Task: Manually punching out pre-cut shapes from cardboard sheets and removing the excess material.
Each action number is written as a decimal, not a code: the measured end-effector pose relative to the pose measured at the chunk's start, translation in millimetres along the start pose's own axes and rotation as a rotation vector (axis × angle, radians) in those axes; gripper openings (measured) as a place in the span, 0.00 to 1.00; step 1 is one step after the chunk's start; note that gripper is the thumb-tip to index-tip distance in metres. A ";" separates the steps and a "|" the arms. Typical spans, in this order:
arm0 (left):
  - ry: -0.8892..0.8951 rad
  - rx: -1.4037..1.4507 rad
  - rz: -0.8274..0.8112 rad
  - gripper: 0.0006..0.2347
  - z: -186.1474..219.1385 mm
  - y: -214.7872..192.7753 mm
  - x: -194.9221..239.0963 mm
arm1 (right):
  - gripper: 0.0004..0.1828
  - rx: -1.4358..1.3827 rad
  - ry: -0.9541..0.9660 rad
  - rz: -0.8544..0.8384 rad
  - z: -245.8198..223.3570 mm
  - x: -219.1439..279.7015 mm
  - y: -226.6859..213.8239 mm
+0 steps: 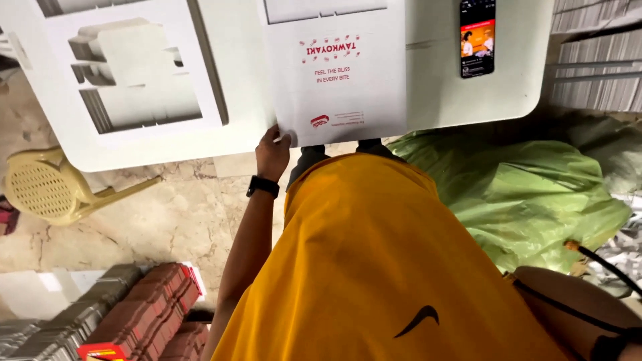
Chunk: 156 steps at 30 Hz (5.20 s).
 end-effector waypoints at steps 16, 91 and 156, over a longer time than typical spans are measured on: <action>0.027 -0.206 -0.419 0.20 87.4 -48.1 -34.0 | 0.12 0.745 -0.325 0.300 113.8 -322.3 58.2; -0.793 0.870 0.345 0.28 82.0 77.8 64.3 | 0.59 2.379 0.102 0.022 153.9 -469.0 71.3; -0.587 1.036 0.248 0.31 71.3 63.5 97.9 | 0.30 1.947 0.346 -0.222 202.7 -456.2 30.8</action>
Point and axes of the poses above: each hand's wrist, its own x-axis away from the middle knuckle, its own y-axis out of the palm, z = x × y, the point moved 3 cm from there along -x, towards the middle knuckle, and after that the axes turned 2 degrees about -y, right-handed, at the moved point
